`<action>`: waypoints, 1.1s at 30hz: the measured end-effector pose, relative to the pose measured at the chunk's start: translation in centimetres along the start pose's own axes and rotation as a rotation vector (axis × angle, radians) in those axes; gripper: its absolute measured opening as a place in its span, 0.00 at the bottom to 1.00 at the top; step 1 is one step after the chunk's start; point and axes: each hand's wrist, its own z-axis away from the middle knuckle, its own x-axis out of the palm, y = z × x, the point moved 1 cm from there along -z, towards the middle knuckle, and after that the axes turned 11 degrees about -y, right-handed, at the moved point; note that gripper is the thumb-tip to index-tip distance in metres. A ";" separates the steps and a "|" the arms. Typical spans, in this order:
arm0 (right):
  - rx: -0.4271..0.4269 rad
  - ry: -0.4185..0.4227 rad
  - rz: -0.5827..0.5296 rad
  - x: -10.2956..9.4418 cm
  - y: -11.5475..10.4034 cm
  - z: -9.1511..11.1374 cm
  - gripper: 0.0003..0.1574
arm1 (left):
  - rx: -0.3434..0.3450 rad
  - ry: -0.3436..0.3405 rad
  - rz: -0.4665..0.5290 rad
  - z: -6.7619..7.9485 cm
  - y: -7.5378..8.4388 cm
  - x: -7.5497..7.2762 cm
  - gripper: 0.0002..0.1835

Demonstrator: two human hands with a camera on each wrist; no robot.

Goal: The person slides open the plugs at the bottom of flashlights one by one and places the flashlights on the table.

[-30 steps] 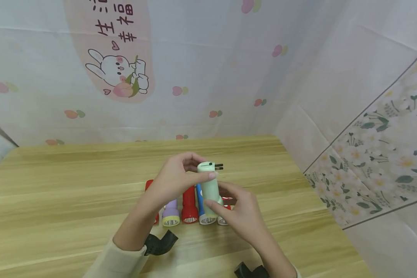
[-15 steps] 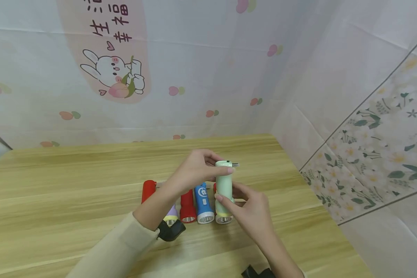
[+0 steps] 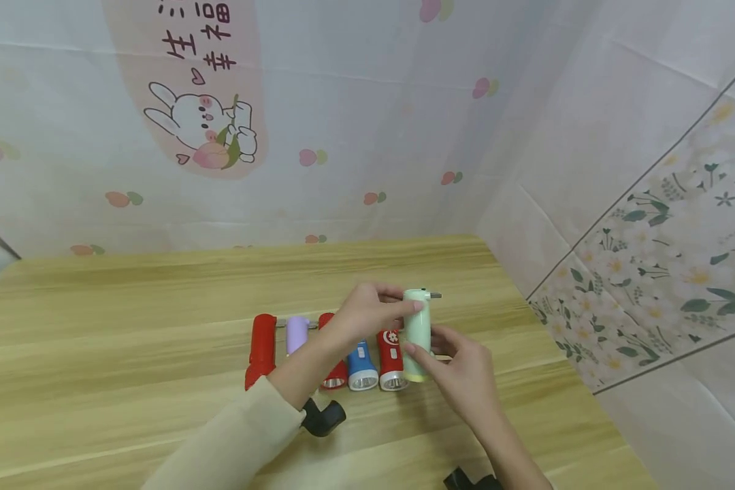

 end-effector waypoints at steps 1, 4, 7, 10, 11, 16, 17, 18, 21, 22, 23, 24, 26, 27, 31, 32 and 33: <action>0.007 0.000 0.013 -0.1 0.2 0.0 0.27 | -0.009 0.005 0.004 -0.2 -0.2 0.3 0.26; 0.019 -0.002 0.038 -0.4 1.0 0.1 0.27 | -0.021 0.010 -0.018 -0.7 -0.9 0.9 0.25; 0.039 -0.019 0.072 -0.6 1.7 0.0 0.28 | -0.030 0.015 -0.068 -1.0 -1.5 1.4 0.22; 0.073 -0.042 0.119 -0.7 2.3 -0.1 0.29 | -0.036 0.024 -0.141 -1.3 -2.0 1.9 0.17; 0.085 -0.054 0.129 -0.8 2.5 -0.2 0.30 | -0.043 0.030 -0.170 -1.4 -2.2 2.1 0.16; 0.127 -0.090 0.152 -0.5 3.2 -0.5 0.28 | -0.096 0.057 -0.301 -2.1 -2.6 3.2 0.18; 0.131 -0.093 0.150 -0.5 3.4 -0.6 0.27 | -0.106 0.061 -0.316 -2.3 -2.6 3.4 0.19; 0.136 -0.093 0.149 -0.4 3.6 -0.6 0.26 | -0.116 0.066 -0.327 -2.5 -2.6 3.5 0.20; 0.147 -0.090 0.151 -0.3 4.0 -0.8 0.24 | -0.136 0.082 -0.365 -3.1 -2.7 3.9 0.21; 0.148 -0.088 0.153 -0.3 4.2 -0.9 0.24 | -0.142 0.087 -0.372 -3.2 -2.8 4.0 0.20; 0.150 -0.086 0.158 -0.3 4.3 -0.9 0.24 | -0.150 0.092 -0.385 -3.4 -2.9 4.1 0.20; 0.156 -0.087 0.164 -0.3 4.4 -0.9 0.24 | -0.155 0.098 -0.397 -3.6 -3.0 4.2 0.20; 0.164 -0.092 0.167 -0.2 4.6 -1.0 0.23 | -0.167 0.107 -0.410 -3.8 -3.2 4.3 0.20; 0.166 -0.096 0.168 -0.2 4.7 -1.1 0.23 | -0.170 0.115 -0.415 -3.9 -3.3 4.4 0.20; 0.166 -0.113 0.161 -0.2 4.9 -1.2 0.23 | -0.173 0.137 -0.421 -4.3 -3.3 4.4 0.18; 0.163 -0.116 0.163 -0.1 5.0 -1.2 0.23 | -0.173 0.142 -0.423 -4.4 -3.3 4.5 0.18; 0.163 -0.118 0.163 -0.2 5.1 -1.2 0.23 | -0.173 0.144 -0.423 -4.5 -3.2 4.5 0.17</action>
